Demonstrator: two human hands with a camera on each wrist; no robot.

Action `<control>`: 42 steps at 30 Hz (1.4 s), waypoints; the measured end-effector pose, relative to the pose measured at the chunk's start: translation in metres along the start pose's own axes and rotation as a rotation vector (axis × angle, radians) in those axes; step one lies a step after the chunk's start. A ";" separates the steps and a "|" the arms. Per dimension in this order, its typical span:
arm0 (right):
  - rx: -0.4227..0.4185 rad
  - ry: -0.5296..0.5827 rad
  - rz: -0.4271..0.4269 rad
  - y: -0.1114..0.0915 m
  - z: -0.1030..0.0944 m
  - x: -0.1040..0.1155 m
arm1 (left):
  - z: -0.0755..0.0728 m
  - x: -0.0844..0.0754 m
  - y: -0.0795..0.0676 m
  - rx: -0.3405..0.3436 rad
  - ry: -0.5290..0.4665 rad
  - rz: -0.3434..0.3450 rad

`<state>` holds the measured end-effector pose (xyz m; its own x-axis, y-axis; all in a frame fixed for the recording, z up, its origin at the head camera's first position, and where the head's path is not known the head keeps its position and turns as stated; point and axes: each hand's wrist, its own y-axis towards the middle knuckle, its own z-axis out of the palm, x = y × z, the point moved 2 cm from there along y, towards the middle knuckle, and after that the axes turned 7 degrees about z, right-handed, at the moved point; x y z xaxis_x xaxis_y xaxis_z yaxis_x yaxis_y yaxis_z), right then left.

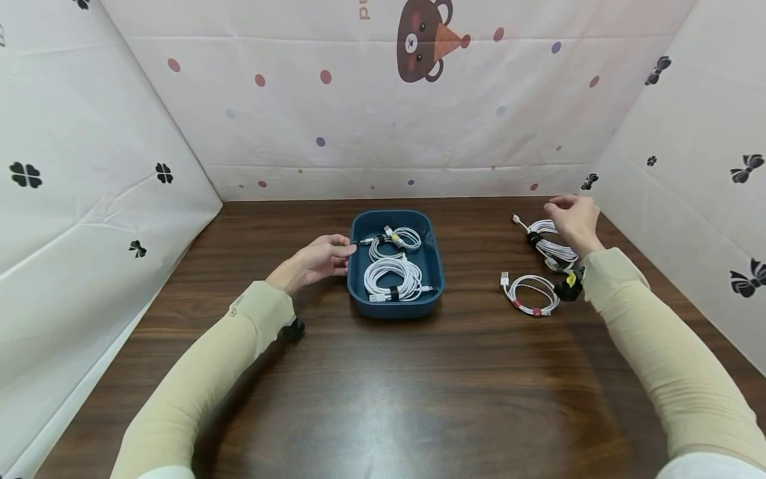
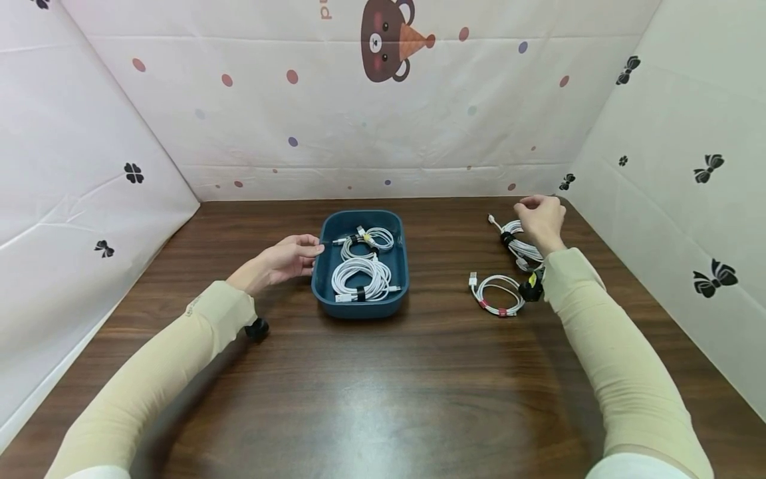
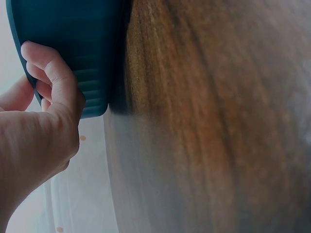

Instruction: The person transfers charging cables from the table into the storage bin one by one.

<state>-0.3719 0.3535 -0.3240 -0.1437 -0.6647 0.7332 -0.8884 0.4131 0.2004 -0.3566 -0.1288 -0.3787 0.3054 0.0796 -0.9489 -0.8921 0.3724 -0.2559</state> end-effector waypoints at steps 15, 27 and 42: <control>0.103 -0.155 0.112 0.008 -0.012 -0.049 | 0.001 0.002 -0.003 -0.006 -0.001 -0.008; 0.148 -0.299 0.175 0.008 -0.011 -0.067 | 0.002 0.000 -0.003 -0.003 0.004 -0.012; 0.159 -0.325 0.227 0.013 -0.012 -0.069 | 0.002 -0.001 0.001 0.013 0.011 -0.006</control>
<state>-0.3689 0.4123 -0.3646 -0.4503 -0.7402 0.4994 -0.8711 0.4870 -0.0636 -0.3568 -0.1264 -0.3779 0.3066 0.0670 -0.9495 -0.8858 0.3851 -0.2589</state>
